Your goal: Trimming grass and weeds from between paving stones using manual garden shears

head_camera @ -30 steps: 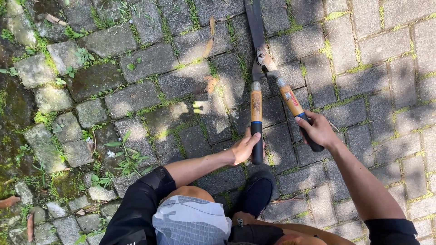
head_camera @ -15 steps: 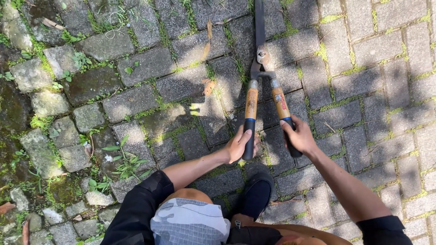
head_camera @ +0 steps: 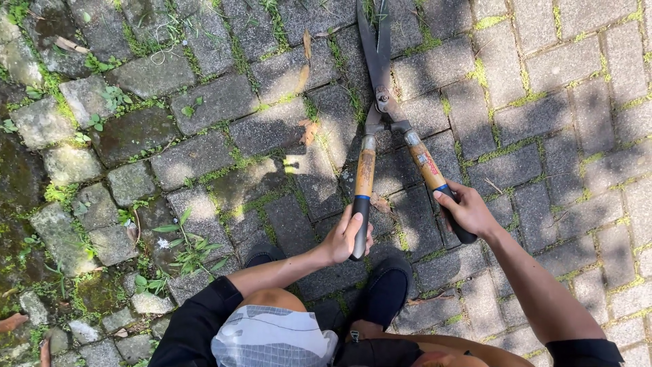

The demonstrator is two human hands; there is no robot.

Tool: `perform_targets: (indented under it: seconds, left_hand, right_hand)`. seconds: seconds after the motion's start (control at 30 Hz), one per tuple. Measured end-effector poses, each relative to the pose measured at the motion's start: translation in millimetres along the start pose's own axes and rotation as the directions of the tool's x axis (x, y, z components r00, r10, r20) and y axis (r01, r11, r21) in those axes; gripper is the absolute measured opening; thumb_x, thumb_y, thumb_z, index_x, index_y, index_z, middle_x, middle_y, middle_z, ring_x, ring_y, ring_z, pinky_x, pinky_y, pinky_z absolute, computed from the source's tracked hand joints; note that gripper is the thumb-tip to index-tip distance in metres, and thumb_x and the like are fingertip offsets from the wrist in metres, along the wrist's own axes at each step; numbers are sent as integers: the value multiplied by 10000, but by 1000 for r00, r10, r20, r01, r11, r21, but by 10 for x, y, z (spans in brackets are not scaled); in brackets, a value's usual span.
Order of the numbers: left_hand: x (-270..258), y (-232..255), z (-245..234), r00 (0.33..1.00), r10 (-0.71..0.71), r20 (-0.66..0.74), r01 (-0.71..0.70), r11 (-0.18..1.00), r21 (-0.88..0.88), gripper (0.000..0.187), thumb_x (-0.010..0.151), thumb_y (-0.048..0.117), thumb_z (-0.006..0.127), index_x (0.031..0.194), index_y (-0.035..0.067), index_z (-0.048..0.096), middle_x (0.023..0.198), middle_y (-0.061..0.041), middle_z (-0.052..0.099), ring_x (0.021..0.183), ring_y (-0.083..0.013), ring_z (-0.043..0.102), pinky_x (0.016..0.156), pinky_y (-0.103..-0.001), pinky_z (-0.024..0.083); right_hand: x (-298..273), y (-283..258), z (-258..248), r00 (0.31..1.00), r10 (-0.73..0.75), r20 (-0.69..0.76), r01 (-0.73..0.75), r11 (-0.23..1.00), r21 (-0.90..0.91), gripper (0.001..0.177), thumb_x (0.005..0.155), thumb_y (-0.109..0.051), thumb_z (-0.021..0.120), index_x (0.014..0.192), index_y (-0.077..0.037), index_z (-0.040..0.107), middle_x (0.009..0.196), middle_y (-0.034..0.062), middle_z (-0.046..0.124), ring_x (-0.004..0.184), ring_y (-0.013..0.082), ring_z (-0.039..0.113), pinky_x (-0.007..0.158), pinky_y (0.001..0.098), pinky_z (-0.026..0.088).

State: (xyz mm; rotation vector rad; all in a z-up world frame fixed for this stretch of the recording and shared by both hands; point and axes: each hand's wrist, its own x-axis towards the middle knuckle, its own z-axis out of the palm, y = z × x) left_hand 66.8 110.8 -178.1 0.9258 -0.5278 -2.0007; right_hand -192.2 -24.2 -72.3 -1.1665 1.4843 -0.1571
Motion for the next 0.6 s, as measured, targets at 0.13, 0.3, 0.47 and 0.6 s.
perform_targets:
  seconds: [0.13,0.3,0.47,0.6]
  left_hand:
    - [18,190,184,1000,0,-5,0,1000,27,359,1124,280,250,1344,-2,282,879,-156,530,672,-244,642,520,-380,608]
    - [17,175,214,998,62,-26,-60,995,85,341,1128,255,287,1326,-23,284,882,-198,552,662,-290,671,507,-398,624]
    - [1,207,213,997,54,-56,-51,997,57,341,1122,242,306,1321,-35,291,840,-179,554,639,-286,667,456,-395,606]
    - [-78,360,289,996,-17,-88,17,1000,6,375,1116,231,297,1372,-41,262,828,-137,512,633,-243,621,365,-390,578]
  right_hand:
    - [61,-96,17,1000,-16,4,16,1000,-17,494,1001,-144,552,1414,122,503,557,260,604,357,326,608,348,433,497]
    - [127,10,139,999,-29,18,29,999,36,517,996,-164,554,1439,95,488,561,242,596,358,315,613,346,421,505]
    - [78,-100,125,1000,-23,12,23,1000,17,533,1008,-187,564,1447,102,476,568,249,607,365,312,618,343,423,505]
    - [23,-92,144,1000,-13,-2,13,1000,19,562,1005,-193,565,1462,113,452,592,267,613,382,321,620,352,432,509]
